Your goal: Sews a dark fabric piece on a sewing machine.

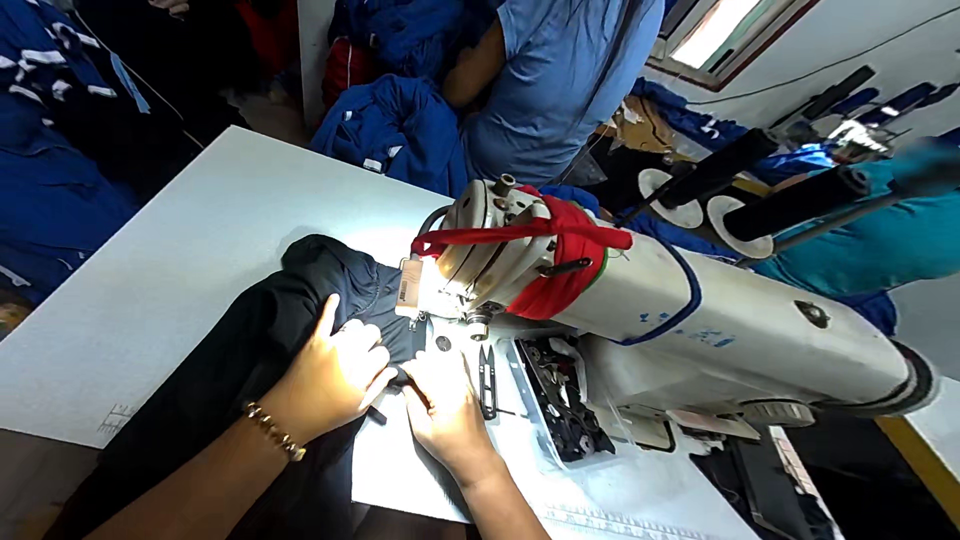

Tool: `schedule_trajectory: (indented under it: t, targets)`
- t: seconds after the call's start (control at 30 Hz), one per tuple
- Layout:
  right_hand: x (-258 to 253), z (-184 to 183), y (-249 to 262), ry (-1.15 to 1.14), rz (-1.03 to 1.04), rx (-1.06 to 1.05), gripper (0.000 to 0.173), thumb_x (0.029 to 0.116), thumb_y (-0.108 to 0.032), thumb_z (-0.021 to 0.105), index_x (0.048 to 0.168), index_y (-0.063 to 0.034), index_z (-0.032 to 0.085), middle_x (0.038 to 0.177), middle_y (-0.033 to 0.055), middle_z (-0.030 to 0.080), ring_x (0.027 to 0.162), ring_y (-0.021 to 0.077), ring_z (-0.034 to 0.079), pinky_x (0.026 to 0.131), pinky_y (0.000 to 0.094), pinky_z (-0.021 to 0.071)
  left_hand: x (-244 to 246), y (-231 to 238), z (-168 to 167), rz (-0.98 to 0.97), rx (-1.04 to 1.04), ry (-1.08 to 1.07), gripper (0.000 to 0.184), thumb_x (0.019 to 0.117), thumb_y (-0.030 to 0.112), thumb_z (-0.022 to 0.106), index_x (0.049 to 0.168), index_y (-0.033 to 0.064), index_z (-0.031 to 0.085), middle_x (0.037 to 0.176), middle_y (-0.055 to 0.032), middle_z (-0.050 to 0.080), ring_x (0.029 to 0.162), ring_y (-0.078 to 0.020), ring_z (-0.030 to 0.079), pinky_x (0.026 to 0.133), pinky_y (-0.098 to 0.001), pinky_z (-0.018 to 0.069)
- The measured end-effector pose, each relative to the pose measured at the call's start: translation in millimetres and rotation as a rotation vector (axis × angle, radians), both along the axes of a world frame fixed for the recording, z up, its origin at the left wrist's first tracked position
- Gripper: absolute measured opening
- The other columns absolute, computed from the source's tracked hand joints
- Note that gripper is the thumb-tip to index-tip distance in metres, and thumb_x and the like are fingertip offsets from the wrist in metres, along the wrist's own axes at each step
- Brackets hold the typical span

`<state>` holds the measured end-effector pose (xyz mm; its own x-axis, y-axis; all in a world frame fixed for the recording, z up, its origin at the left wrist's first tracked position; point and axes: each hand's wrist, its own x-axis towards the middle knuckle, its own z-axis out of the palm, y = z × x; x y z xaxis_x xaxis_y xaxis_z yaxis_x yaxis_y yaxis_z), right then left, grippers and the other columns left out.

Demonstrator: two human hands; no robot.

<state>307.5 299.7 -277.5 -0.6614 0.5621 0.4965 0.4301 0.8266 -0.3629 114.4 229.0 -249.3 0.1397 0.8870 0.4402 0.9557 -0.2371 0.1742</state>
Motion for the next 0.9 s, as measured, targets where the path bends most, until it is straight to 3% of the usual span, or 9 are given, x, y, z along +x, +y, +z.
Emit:
schedule_trajectory:
  t: [0.07, 0.17, 0.23, 0.27, 0.33, 0.4, 0.6, 0.9]
  targets:
    - [-1.5, 3.6, -4.0, -0.011, 0.026, -0.049, 0.022, 0.0907, -0.018, 0.063, 0.104, -0.0131, 0.08, 0.105, 0.0045, 0.077, 0.115, 0.0239, 0.068, 0.113, 0.0525, 0.0419, 0.2, -11.1, 22.5, -0.11, -0.011, 0.06, 0.035, 0.0967, 0.029, 0.055, 0.069, 0.0119, 0.066, 0.07, -0.0036, 0.06, 0.084, -0.0262, 0.066, 0.114, -0.0692, 0.0307]
    - [1.5, 4.8, -13.8, 0.05, 0.08, -0.026, 0.02, 0.0863, -0.016, 0.065, 0.096, -0.0091, 0.081, 0.107, 0.0079, 0.077, 0.115, 0.0236, 0.069, 0.104, 0.0426, 0.0518, 14.8, -21.2, 38.0, -0.271, -0.004, 0.006, 0.032, 0.0927, 0.027, 0.053, 0.064, 0.0151, 0.061, 0.065, 0.0016, 0.056, 0.079, -0.0195, 0.064, 0.111, -0.0589, 0.0385]
    - [11.2, 2.4, -18.9, 0.09, 0.125, -0.014, 0.02, 0.0872, -0.015, 0.063, 0.096, -0.0085, 0.08, 0.109, 0.008, 0.077, 0.117, 0.022, 0.068, 0.104, 0.0373, 0.0518, 22.4, -23.3, 30.0, -0.303, 0.006, -0.103, 0.03, 0.0938, 0.028, 0.049, 0.071, 0.0161, 0.063, 0.072, 0.0028, 0.06, 0.084, -0.0157, 0.065, 0.114, -0.0587, 0.036]
    - [16.9, 0.2, -21.0, 0.096, 0.148, -0.011, 0.019, 0.0874, -0.014, 0.063, 0.095, -0.0085, 0.079, 0.107, 0.0077, 0.077, 0.115, 0.0208, 0.069, 0.102, 0.0355, 0.052, 24.6, -24.4, 22.4, -0.262, -0.002, -0.149, 0.031, 0.0971, 0.03, 0.046, 0.082, 0.0165, 0.068, 0.081, 0.003, 0.064, 0.093, -0.015, 0.066, 0.116, -0.0606, 0.0323]
    - [27.6, -4.2, -25.5, 0.067, 0.171, 0.003, 0.017, 0.0875, -0.011, 0.063, 0.093, -0.0079, 0.078, 0.107, 0.0088, 0.077, 0.113, 0.0208, 0.069, 0.102, 0.036, 0.0518, 28.5, -30.3, 2.3, -0.098, -0.041, -0.164, 0.043, 0.105, 0.036, 0.037, 0.117, 0.0211, 0.075, 0.119, 0.0049, 0.072, 0.126, -0.0167, 0.062, 0.121, -0.0679, 0.0218]
    - [34.6, -2.8, -26.6, 0.041, 0.175, 0.012, 0.018, 0.0885, -0.01, 0.062, 0.094, -0.0076, 0.079, 0.113, 0.0091, 0.077, 0.119, 0.022, 0.068, 0.109, 0.0386, 0.048, 33.6, -37.1, -18.7, 0.047, -0.073, -0.1, 0.05, 0.1072, 0.037, 0.03, 0.137, 0.0239, 0.067, 0.143, 0.0057, 0.063, 0.143, -0.0209, 0.05, 0.12, -0.0719, 0.0144]
    - [33.5, -1.0, -25.2, -0.013, 0.149, 0.061, 0.018, 0.0889, -0.011, 0.06, 0.091, -0.0093, 0.077, 0.115, 0.0078, 0.077, 0.12, 0.0222, 0.068, 0.109, 0.0419, 0.0477, 40.6, -40.5, -26.6, 0.16, -0.067, -0.071, 0.051, 0.1064, 0.036, 0.029, 0.138, 0.0242, 0.067, 0.146, 0.007, 0.061, 0.145, -0.0206, 0.047, 0.119, -0.0719, 0.0166]
    - [14.1, -1.4, 1.3, 0.038, 0.112, 0.0, 0.021, 0.0898, -0.012, 0.059, 0.09, -0.0048, 0.078, 0.114, 0.0109, 0.076, 0.121, 0.0244, 0.066, 0.11, 0.0418, 0.0475, 25.5, -8.8, -20.8, 0.164, -0.146, -0.049, 0.052, 0.1056, 0.037, 0.03, 0.141, 0.021, 0.065, 0.151, 0.0037, 0.057, 0.147, -0.0263, 0.043, 0.119, -0.0744, 0.0091]
